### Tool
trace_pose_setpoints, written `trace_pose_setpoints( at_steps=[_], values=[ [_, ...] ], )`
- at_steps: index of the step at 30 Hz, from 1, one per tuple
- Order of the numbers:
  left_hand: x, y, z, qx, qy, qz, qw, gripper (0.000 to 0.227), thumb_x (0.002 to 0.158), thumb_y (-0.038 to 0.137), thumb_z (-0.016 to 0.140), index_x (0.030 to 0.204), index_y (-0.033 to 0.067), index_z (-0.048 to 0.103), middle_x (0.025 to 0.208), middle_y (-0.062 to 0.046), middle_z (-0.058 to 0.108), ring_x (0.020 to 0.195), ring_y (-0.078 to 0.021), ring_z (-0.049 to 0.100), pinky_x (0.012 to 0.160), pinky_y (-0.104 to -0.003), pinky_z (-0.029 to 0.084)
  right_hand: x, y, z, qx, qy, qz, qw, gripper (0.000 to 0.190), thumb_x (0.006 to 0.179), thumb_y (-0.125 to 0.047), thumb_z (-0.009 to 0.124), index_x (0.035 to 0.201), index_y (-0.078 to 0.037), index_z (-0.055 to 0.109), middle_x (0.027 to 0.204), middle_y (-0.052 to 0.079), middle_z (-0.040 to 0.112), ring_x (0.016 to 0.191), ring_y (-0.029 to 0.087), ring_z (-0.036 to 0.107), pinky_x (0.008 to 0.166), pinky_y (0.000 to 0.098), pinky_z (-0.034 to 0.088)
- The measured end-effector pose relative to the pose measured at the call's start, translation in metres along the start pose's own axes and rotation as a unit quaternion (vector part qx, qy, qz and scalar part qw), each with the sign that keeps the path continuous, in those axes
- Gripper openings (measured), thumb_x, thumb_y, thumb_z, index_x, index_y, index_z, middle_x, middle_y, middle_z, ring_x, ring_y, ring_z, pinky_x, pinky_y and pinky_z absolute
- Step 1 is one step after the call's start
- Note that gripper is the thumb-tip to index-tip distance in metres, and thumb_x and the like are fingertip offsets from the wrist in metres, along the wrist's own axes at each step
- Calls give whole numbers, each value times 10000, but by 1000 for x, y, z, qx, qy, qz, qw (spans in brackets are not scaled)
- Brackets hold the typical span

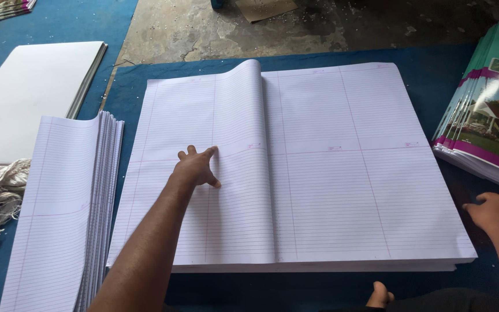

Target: The person folds a stack of lined papers in half and presses the crease with a wooden block. They repeat this process for multiple sheets, stacking the folded papers to the side.

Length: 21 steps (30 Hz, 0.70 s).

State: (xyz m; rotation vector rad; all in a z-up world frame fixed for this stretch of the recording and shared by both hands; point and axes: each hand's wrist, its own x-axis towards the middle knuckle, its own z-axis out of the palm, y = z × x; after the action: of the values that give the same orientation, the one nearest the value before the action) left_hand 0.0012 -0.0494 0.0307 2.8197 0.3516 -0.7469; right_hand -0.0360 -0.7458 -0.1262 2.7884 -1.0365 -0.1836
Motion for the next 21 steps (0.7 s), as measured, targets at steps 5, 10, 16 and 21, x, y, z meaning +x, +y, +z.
trace_pose_setpoints(
  at_steps=[5, 10, 16, 21],
  values=[
    [0, 1, 0, -6, -3, 0, 1000, 1161, 607, 304, 984, 1565, 398, 334, 1596, -189, 278, 1482, -412, 262, 1066, -552, 520, -1, 5, 1, 14, -18, -7, 1000, 520, 893, -426, 768, 1335, -158, 718, 1237, 138, 746, 1026, 290, 743, 875, 453, 590],
    [-3, 2, -1, -20, 0, -10, 1000, 1150, 604, 281, 984, 1556, 408, 352, 1607, -178, 268, 1501, -402, 238, 1070, -556, 515, -5, 1, 2, 42, -73, -10, 996, 391, 984, -372, 689, 1289, -134, 751, 1051, 144, 794, 877, 272, 778, 814, 446, 638],
    [-4, 4, -3, -16, -6, -14, 1000, 1146, 620, 291, 985, 1556, 409, 334, 1623, -180, 220, 1507, -402, 201, 1063, -565, 507, -16, -13, -39, 71, -10, -67, 995, 350, 1005, -325, 664, 1273, -106, 720, 974, 158, 770, 856, 283, 755, 815, 466, 606],
    [-6, 5, -5, -4, -1, -12, 1000, 1150, 608, 308, 979, 1561, 407, 342, 1611, -180, 268, 1495, -398, 255, 1030, -548, 550, -59, -46, -102, 131, 50, -117, 983, 387, 1049, -293, 603, 1363, -71, 653, 1006, 200, 742, 909, 329, 731, 832, 516, 566]
  ],
)
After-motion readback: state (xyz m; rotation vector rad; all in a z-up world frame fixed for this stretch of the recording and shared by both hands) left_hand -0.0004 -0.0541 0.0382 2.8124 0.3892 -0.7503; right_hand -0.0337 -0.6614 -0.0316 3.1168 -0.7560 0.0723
